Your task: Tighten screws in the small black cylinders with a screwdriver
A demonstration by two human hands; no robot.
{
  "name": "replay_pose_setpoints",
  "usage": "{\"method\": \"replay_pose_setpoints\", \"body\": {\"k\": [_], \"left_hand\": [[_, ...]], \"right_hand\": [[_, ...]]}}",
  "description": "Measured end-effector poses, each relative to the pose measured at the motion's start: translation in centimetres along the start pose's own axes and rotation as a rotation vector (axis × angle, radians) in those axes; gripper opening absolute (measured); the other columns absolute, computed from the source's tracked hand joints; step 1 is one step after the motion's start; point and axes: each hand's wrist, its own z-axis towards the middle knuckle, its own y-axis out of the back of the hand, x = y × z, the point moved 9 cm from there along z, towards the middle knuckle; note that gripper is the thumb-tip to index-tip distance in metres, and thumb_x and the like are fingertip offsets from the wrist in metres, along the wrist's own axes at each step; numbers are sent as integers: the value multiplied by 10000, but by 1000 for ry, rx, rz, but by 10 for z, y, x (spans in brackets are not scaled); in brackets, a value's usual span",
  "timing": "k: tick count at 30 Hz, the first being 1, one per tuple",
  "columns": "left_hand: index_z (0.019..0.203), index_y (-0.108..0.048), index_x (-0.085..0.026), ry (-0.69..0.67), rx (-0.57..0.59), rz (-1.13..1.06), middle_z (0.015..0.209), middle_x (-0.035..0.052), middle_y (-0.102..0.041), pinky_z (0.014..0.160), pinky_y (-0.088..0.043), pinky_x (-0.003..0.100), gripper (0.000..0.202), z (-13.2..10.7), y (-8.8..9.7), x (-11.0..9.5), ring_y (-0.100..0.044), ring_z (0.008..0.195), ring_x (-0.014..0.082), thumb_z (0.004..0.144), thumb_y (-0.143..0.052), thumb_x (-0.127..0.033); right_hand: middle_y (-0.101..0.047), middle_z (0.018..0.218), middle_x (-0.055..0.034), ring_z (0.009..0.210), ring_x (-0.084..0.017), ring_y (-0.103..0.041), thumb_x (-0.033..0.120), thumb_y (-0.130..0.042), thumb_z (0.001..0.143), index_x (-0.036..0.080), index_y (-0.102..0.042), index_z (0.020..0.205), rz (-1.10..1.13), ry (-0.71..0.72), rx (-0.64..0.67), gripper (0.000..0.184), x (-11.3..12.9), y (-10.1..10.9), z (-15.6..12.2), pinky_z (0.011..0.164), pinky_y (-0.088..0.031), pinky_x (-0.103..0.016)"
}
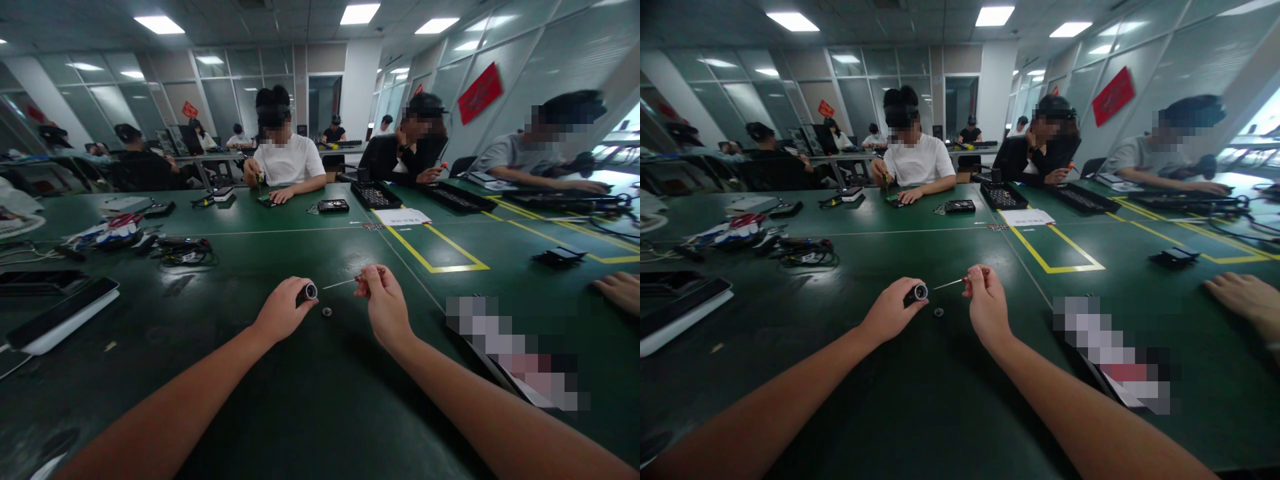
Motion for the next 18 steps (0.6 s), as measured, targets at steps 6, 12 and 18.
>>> {"method": "replay_pose_setpoints", "body": {"k": [6, 12, 18], "left_hand": [[1282, -545, -204, 20, 2, -81, 1229, 80, -622, 1000, -476, 398, 355, -2, 3, -3, -593, 1127, 233, 928, -555, -224], [1163, -615, -235, 27, 245, 37, 1112, 54, -676, 845, -503, 354, 302, 2, -23, -16, -642, 993, 232, 863, -592, -220], [1151, -654, -267, 76, 482, 216, 1098, 62, -700, 752, -495, 346, 336, 6, -49, -17, -664, 974, 265, 875, -634, -458]], "right_hand": [[-688, 933, -34, 767, -167, -637, 427, -547, 963, 238, -628, 1105, -109, 190, 25, 249, 38, -4, -11, 735, -533, -353], [-709, 966, -41, 802, -182, -668, 386, -538, 978, 250, -634, 1130, -181, 285, 90, 225, 48, -9, -20, 750, -542, -365], [-694, 947, -32, 822, -181, -657, 389, -532, 986, 255, -636, 1121, -195, 274, 142, 217, 42, -12, -19, 763, -530, -353]]}}
